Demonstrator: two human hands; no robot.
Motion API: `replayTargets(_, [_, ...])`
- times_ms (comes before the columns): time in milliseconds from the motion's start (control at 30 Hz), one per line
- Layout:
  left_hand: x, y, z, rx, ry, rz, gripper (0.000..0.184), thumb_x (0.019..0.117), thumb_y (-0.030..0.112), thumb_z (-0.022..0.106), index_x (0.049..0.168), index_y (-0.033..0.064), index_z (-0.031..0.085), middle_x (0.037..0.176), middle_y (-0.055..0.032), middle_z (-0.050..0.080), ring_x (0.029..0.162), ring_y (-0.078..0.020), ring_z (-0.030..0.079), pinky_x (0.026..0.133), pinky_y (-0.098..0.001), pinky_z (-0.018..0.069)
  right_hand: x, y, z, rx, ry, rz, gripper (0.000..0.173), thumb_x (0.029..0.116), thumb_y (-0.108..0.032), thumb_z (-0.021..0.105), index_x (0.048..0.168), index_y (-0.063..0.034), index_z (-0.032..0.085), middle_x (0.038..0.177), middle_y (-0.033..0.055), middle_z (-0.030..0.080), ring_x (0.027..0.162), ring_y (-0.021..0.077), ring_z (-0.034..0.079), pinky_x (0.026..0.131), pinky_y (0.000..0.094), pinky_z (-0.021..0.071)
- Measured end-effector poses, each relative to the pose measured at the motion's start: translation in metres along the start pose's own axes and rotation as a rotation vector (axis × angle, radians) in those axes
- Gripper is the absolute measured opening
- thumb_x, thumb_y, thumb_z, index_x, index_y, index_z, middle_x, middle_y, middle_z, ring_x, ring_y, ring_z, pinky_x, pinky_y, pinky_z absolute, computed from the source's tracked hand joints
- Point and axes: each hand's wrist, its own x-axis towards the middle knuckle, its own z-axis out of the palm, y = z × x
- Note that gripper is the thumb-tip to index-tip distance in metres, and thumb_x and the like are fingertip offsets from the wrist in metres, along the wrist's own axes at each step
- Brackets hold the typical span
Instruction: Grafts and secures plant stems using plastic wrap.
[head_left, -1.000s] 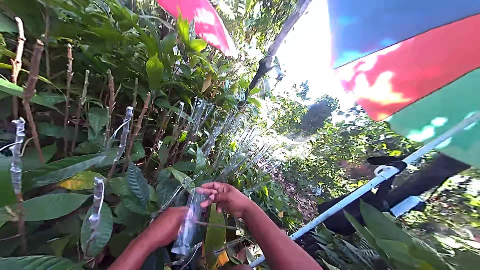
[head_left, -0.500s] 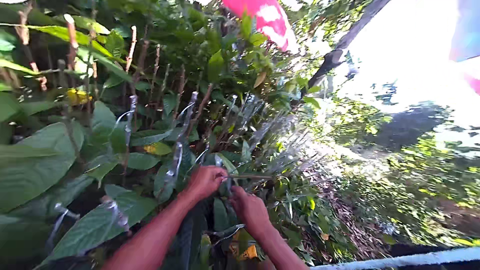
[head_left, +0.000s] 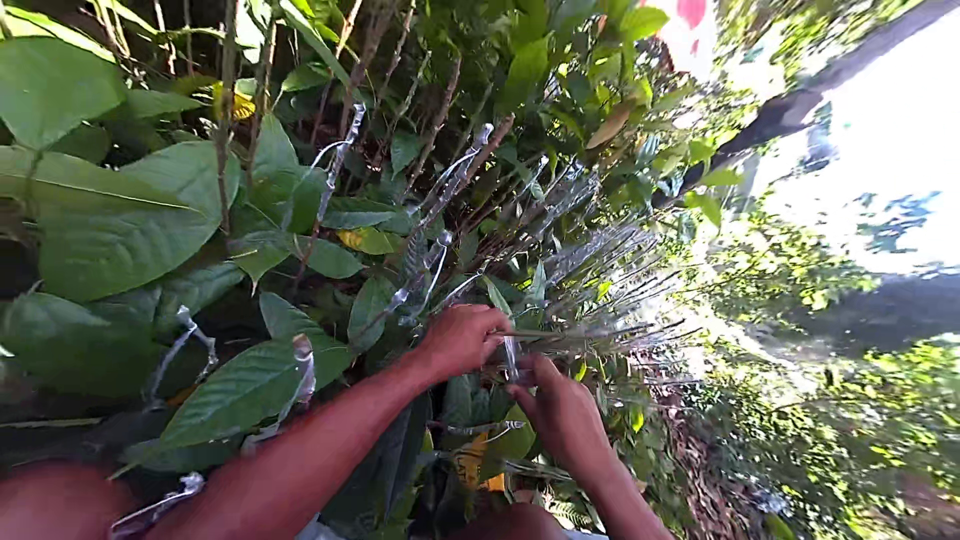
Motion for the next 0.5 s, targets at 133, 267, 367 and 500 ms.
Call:
replayTargets(133, [0.000, -0.004, 0.004, 0.055, -0.084, 0.122, 0.016, 0.1002, 0.012, 0.060, 0.101, -0.0002, 0.071, 0.100, -0.0158, 0.071, 0.101, -0.0307, 0.068, 0.102, -0.0536, 0.0485, 0.020, -0.001, -0.057, 0.810, -0.147, -0.092, 0.030, 0.0987, -0.017, 0.063, 0.126, -0.0061, 0.065, 0.107, 0.0009, 0.076, 0.075, 0.0024, 0.068, 0.059, 0.0185, 0.0554])
replayTargets(267, [0.002, -0.001, -0.003, 0.059, -0.097, 0.159, 0.021, 0.1015, 0.018, 0.058, 0.104, 0.0011, 0.071, 0.102, -0.0143, 0.071, 0.102, -0.0276, 0.068, 0.109, -0.0507, 0.0429, 0.029, 0.046, -0.027, 0.196, -0.184, 0.030, 0.042, 0.1004, -0.022, 0.063, 0.141, -0.0085, 0.059, 0.130, 0.0079, 0.069, 0.111, 0.0220, 0.069, 0.095, 0.0453, 0.0563])
replayTargets(367, [0.005, 0.003, -0.012, -0.042, -0.052, -0.004, 0.018, 0.0992, 0.017, 0.063, 0.105, 0.0024, 0.072, 0.102, -0.0136, 0.072, 0.097, -0.0273, 0.069, 0.091, -0.0501, 0.0534, 0.007, -0.020, -0.020, 0.031, -0.031, -0.085, 0.034, 0.0951, -0.025, 0.070, 0.125, -0.0086, 0.068, 0.089, 0.0035, 0.075, 0.073, 0.0193, 0.071, 0.069, 0.0430, 0.0599])
replayTargets(500, [0.002, 0.013, 0.001, 0.016, -0.215, 0.009, 0.016, 0.0978, 0.017, 0.065, 0.096, 0.0032, 0.072, 0.096, -0.0137, 0.072, 0.096, -0.0303, 0.068, 0.088, -0.0560, 0.0515, 0.052, 0.005, -0.063, 0.652, -0.262, -0.004, 0.028, 0.1003, -0.014, 0.058, 0.127, -0.0098, 0.067, 0.102, -0.0020, 0.075, 0.072, 0.0012, 0.064, 0.060, 0.0182, 0.0512])
